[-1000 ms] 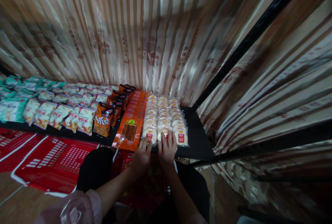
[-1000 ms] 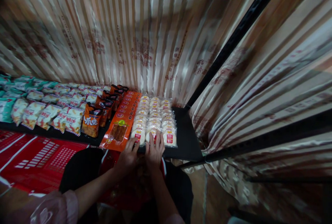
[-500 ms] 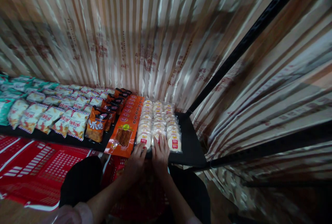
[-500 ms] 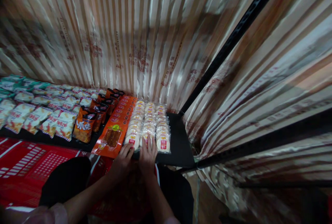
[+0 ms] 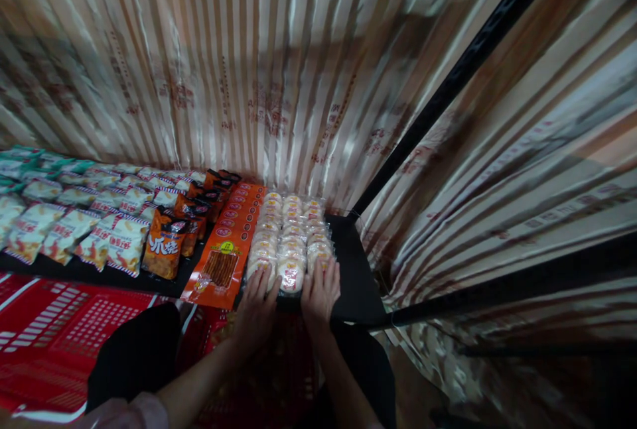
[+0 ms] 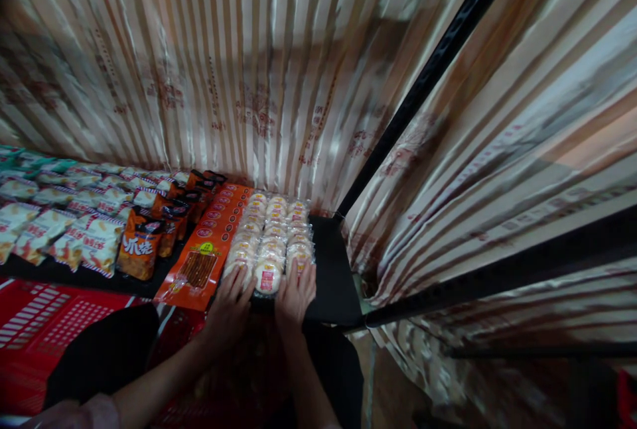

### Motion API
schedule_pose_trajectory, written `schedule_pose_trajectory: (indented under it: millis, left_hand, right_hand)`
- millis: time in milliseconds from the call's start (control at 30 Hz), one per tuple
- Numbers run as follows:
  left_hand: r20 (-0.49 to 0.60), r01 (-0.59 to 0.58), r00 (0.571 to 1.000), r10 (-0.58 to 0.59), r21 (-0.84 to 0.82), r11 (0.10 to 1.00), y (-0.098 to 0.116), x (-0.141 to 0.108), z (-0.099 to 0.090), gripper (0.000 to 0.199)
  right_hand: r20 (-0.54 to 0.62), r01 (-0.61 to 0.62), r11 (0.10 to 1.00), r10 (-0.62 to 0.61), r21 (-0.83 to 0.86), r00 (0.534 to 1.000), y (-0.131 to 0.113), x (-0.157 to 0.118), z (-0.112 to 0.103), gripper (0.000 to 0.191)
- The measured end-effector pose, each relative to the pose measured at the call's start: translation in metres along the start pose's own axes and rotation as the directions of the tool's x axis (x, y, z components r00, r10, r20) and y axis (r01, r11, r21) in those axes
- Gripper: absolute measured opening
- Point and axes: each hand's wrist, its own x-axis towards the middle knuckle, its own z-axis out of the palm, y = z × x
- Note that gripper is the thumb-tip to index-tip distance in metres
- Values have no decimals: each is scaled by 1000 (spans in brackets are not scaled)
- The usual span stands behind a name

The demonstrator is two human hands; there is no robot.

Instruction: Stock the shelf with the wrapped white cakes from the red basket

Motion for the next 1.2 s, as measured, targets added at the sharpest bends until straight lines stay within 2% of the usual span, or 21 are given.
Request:
schedule_pose_trajectory:
  millis: [133, 333, 433, 700, 867, 967, 1100, 1200]
  left_hand:
    - [28, 50, 998, -51, 48, 998, 7, 12, 0, 47]
    - [53, 22, 998, -25, 73, 997, 6, 12, 5, 49]
    - [54, 23, 998, -27, 70, 997, 5, 12, 6, 50]
    - [41, 33, 999, -35, 50, 998, 4, 14, 3, 50]
    - [71, 58, 995, -63, 76, 995, 2, 21, 3, 47]
    - [47, 56, 997, -59, 65, 996, 2, 20, 4, 46]
    - [32, 44, 998, -45, 30, 999, -3, 21, 2, 50]
    - [31, 88, 996, -88, -11, 996, -11, 31, 1, 51]
  right_hand:
    - [23, -80, 997, 80, -2, 997, 22, 10, 6, 51]
    - [13, 28, 996, -29, 80, 999, 29, 8, 22, 50]
    - [20, 44, 995, -46, 84, 999, 28, 7, 25, 50]
    - [36, -65, 994, 62, 88, 997, 25, 8, 18, 55]
    - [67, -36, 994, 29, 106, 997, 25, 8, 16, 54]
    - [53, -49, 993, 44, 103, 998, 25, 9, 16, 55]
    - [34, -69, 991, 65, 116, 997, 25, 19, 11, 55]
    - [41, -72, 983, 66, 167, 997, 22, 36, 3, 53]
